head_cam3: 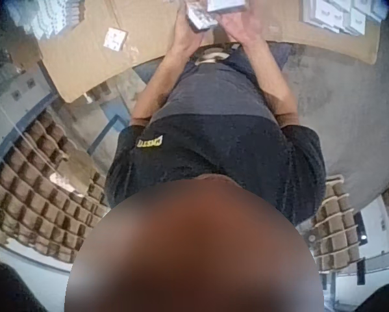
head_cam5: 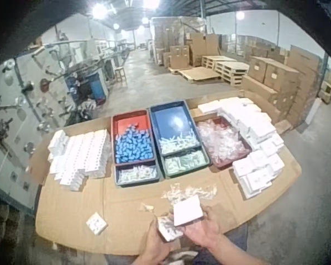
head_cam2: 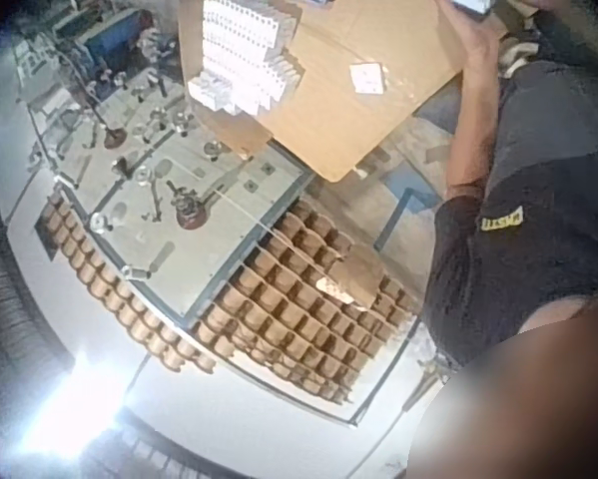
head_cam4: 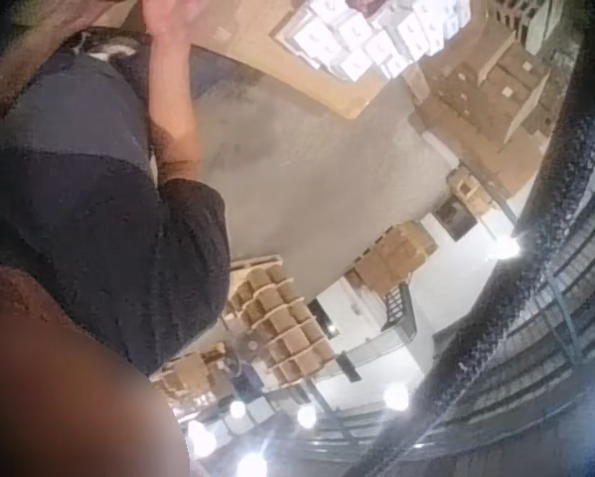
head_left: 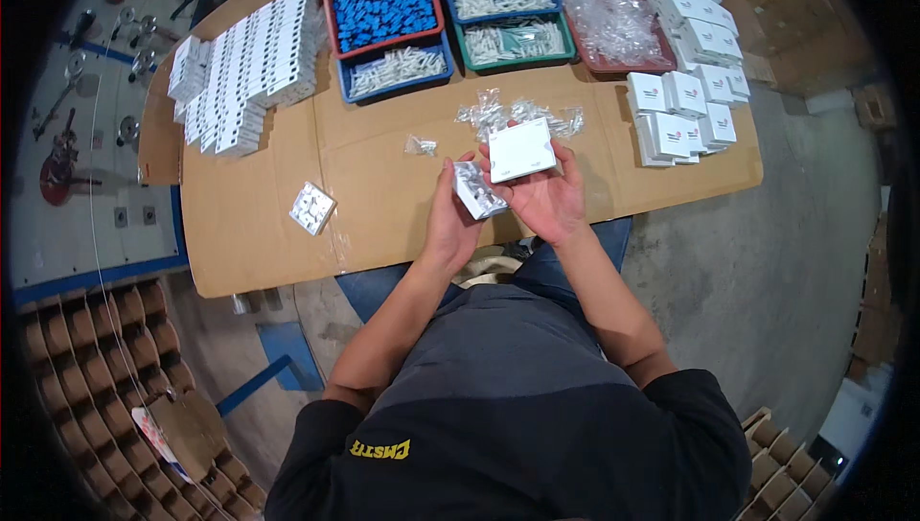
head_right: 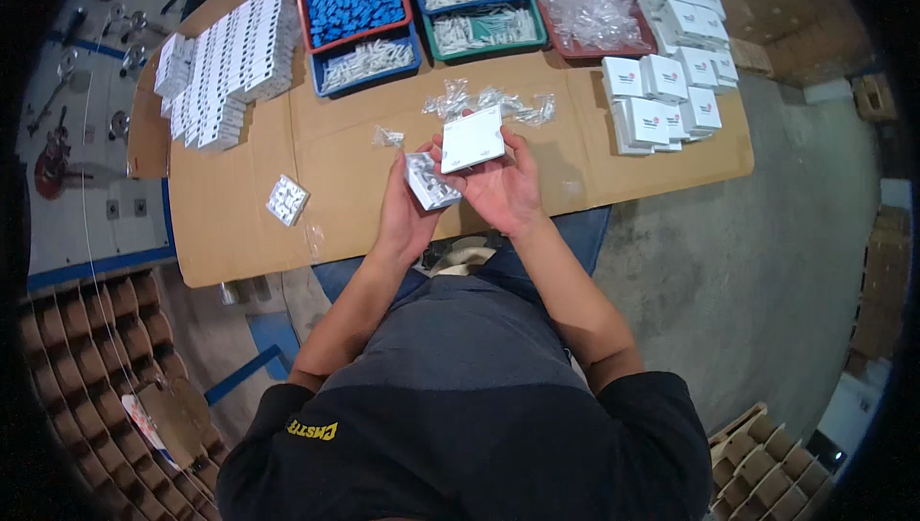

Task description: Organizing and packaging small electrical or electronic components into white boxes for shipment or inventory.

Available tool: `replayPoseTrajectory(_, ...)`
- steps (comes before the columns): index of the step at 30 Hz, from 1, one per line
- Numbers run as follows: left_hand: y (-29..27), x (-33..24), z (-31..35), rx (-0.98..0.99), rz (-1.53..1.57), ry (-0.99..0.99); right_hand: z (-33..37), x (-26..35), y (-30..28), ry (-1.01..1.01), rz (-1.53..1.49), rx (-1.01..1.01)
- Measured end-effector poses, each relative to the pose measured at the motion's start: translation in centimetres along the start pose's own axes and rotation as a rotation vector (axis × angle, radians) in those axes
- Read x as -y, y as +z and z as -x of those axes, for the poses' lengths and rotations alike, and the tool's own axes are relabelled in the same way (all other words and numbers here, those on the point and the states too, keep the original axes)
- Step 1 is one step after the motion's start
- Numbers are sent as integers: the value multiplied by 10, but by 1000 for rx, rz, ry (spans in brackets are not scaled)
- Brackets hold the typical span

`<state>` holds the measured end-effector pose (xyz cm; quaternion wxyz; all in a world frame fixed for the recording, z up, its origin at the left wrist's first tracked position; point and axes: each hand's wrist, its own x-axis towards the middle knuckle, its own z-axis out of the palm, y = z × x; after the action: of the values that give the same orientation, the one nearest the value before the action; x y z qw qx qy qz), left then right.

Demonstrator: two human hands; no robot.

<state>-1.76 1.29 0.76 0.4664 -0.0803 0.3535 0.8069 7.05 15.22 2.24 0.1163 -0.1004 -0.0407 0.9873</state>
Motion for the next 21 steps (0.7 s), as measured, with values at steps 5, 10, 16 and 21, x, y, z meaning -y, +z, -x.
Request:
replayPoseTrajectory(5, 7, -8, 2, 51, -14, 88, 2, -1, 4, -36, 222, 4)
replayPoseTrajectory(10, 11, -17, 11, 100, -82, 196, 6, -11, 24, -244, 1171, -138)
replayPoseTrajectory(16, 21, -22, 22, 72, -97, 272, 13, -38, 37, -426, 1662, -70)
replayPoseTrajectory(21, 28, -28, 28, 55, -220, 319, 13, -49, 49, -578, 1794, -48)
